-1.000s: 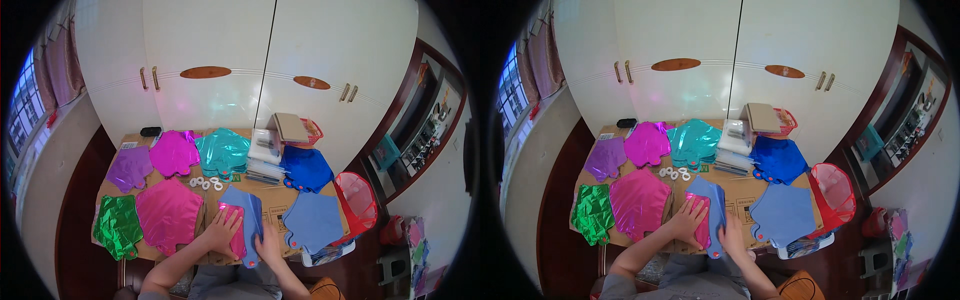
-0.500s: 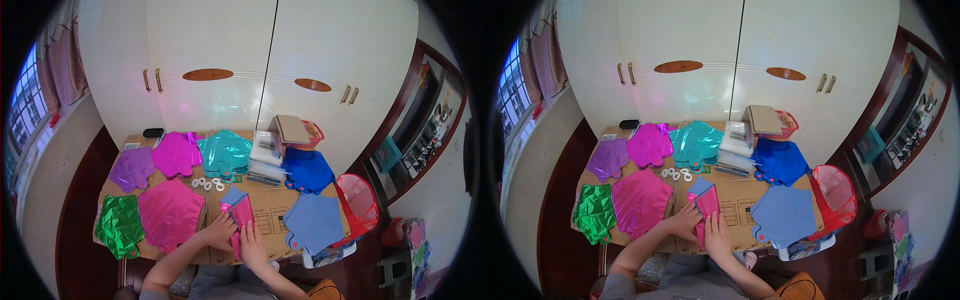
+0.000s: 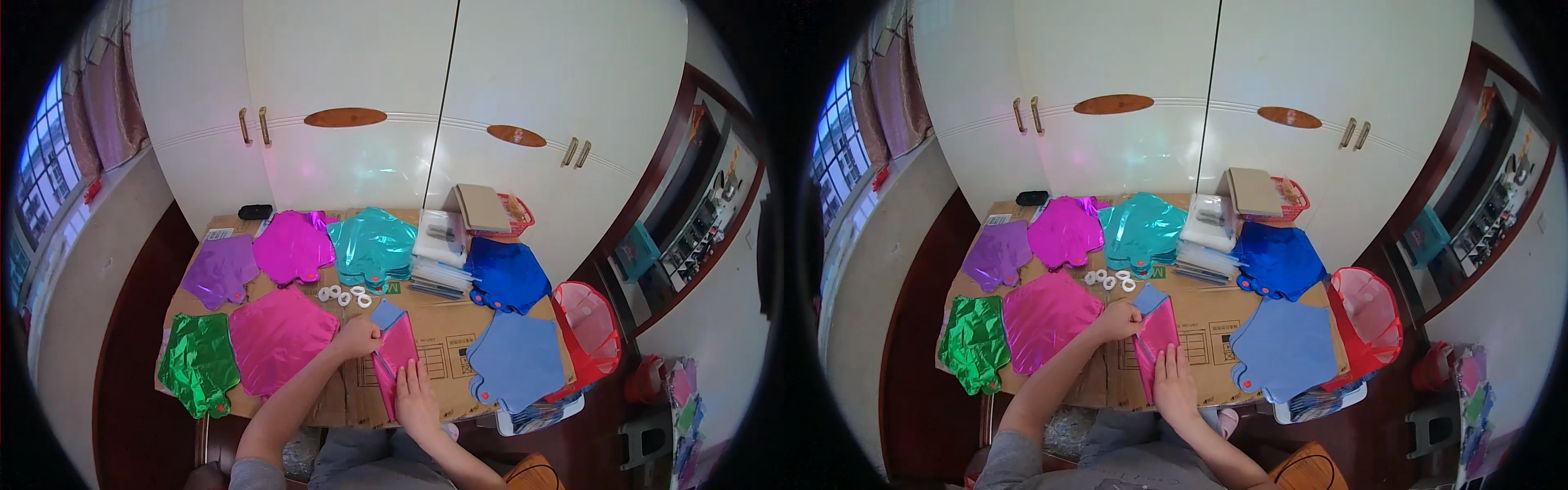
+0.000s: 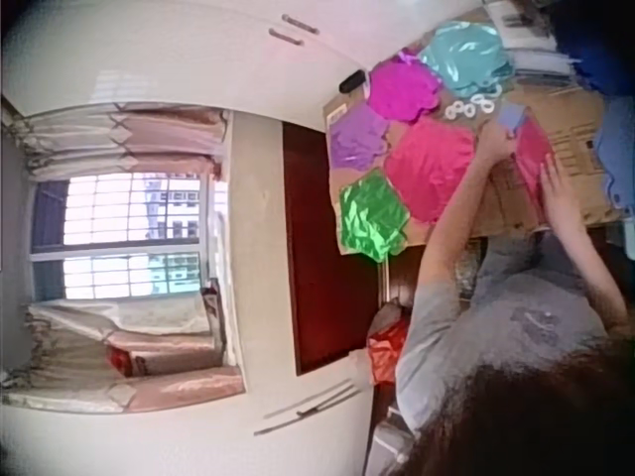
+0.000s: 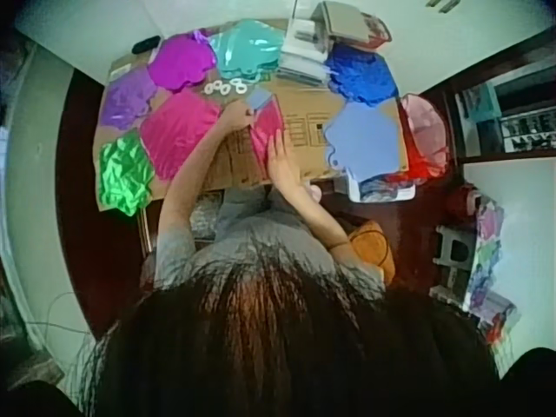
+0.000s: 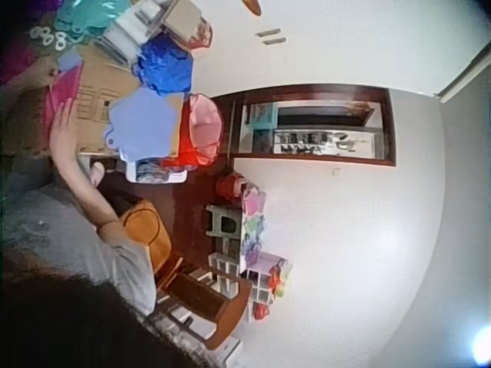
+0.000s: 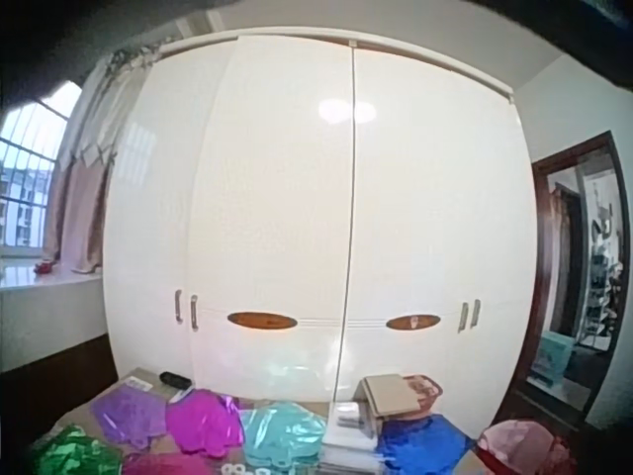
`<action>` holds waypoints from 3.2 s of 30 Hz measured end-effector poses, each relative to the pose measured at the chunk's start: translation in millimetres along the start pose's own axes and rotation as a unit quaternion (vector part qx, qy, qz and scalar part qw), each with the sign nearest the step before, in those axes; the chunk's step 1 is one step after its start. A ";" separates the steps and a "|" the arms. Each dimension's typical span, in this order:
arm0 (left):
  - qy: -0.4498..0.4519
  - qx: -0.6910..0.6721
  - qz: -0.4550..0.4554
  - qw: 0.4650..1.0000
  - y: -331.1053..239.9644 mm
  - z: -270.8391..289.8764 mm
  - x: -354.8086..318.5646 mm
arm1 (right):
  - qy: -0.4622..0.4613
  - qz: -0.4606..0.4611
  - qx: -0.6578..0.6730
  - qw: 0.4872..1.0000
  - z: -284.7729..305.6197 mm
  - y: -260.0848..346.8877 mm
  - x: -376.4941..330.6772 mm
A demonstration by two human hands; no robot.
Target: Folding colorful plastic bags and placing them into clear plastic retail packaging envelopes.
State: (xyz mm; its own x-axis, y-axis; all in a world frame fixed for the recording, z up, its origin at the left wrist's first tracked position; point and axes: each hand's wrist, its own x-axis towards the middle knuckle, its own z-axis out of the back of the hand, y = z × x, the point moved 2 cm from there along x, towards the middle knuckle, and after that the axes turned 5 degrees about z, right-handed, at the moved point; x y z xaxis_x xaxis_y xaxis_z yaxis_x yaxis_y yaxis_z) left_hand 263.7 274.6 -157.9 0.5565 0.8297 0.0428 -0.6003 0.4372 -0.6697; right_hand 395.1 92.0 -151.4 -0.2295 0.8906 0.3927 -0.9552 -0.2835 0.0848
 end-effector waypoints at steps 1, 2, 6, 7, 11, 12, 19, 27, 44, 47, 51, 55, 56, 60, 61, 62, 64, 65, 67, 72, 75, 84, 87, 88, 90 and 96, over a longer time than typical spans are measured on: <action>0.005 0.002 0.001 1.000 2.3 -0.1 1.5 | 0.003 0.004 0.011 1.000 1.7 0.0 -1.8; 0.010 0.004 0.003 1.000 4.8 0.0 2.5 | 0.005 0.008 0.022 1.000 3.5 0.2 -4.0; 0.029 0.002 0.007 1.000 5.7 1.8 5.7 | 0.007 0.008 0.058 0.998 7.0 -2.0 -9.9; 0.030 0.009 0.001 1.000 7.4 1.1 6.8 | 0.007 0.010 0.068 0.998 7.7 -2.1 -10.9; 0.033 0.023 -0.008 0.999 9.2 2.1 8.9 | 0.008 0.038 0.068 0.997 7.7 -6.2 -14.9; 0.040 0.024 -0.004 0.999 8.5 2.6 9.2 | 0.009 0.049 0.058 0.997 7.7 -8.2 -15.9; 0.055 0.015 -0.008 0.998 6.1 4.4 7.0 | 0.021 0.060 0.040 0.997 13.1 -13.1 -19.3; 0.044 0.013 -0.031 0.998 2.3 8.0 6.1 | 0.017 0.060 0.048 0.997 8.2 -14.9 -21.1; 0.029 0.013 -0.040 0.999 2.4 9.4 4.5 | -0.001 0.062 0.090 0.994 9.8 -14.5 -22.2; 0.030 0.014 -0.048 0.998 2.5 9.7 4.9 | 0.000 0.064 0.093 0.994 9.4 -14.8 -22.8; 0.037 0.016 -0.029 0.999 1.5 8.9 5.6 | -0.005 0.057 0.105 0.993 11.4 -14.2 -22.2; 0.043 0.016 -0.024 0.999 1.1 8.8 6.0 | -0.005 0.060 0.103 0.993 10.5 -14.8 -22.4; 0.040 0.019 -0.028 0.999 1.0 8.9 5.8 | -0.005 0.061 0.103 0.993 10.2 -14.6 -22.6; 0.052 0.004 0.001 0.999 -2.3 10.1 5.0 | -0.003 0.066 0.102 0.993 9.7 -15.4 -23.1; 0.052 0.006 0.002 0.999 -2.5 9.7 5.1 | -0.005 0.065 0.104 0.992 9.8 -15.3 -23.1; 0.052 0.008 0.004 0.999 -2.5 9.4 5.2 | -0.007 0.064 0.106 0.992 9.9 -15.2 -22.9; 0.053 0.011 -0.001 0.999 -3.0 10.0 5.2 | -0.009 0.064 0.108 0.992 9.9 -14.9 -22.8; 0.054 0.012 -0.003 0.998 -3.0 10.2 5.2 | -0.008 0.064 0.107 0.992 9.6 -14.8 -23.2; 0.039 0.013 -0.022 0.999 -0.1 9.0 5.0 | -0.007 0.065 0.107 0.992 9.6 -14.6 -23.0; 0.052 0.002 -0.008 0.999 -4.0 11.8 4.2 | -0.007 0.066 0.105 0.992 8.4 -15.0 -23.0; 0.014 0.042 -0.004 0.999 -4.4 13.3 1.4 | -0.005 0.069 0.107 0.992 9.3 -15.1 -22.2; 0.013 0.096 -0.277 0.956 -92.0 -42.7 -60.9 | 0.141 0.023 0.142 0.979 4.2 -18.7 -27.0; -0.070 0.186 -0.281 0.939 -79.6 -52.4 -53.3 | 0.044 0.050 0.124 0.990 5.0 -17.3 -25.9; -0.062 0.196 -0.254 0.945 -79.7 -52.2 -52.7 | 0.033 0.054 0.116 0.991 5.1 -17.1 -25.9; -0.046 0.218 -0.201 0.954 -82.4 -45.7 -50.4 | 0.009 0.062 0.101 0.993 6.3 -17.0 -23.9; -0.110 0.265 -0.262 0.921 -87.8 -29.6 -49.6 | 0.018 0.056 0.110 0.992 8.0 -17.7 -22.8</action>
State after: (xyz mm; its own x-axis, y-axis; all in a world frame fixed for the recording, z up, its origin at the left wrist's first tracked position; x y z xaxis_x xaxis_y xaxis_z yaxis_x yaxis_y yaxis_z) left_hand 305.8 184.8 -123.2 0.7547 0.4811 0.4460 -0.5106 0.8576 -0.0613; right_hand 418.8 73.9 -154.5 -0.3415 0.8603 0.3785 -0.8607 -0.4480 0.2418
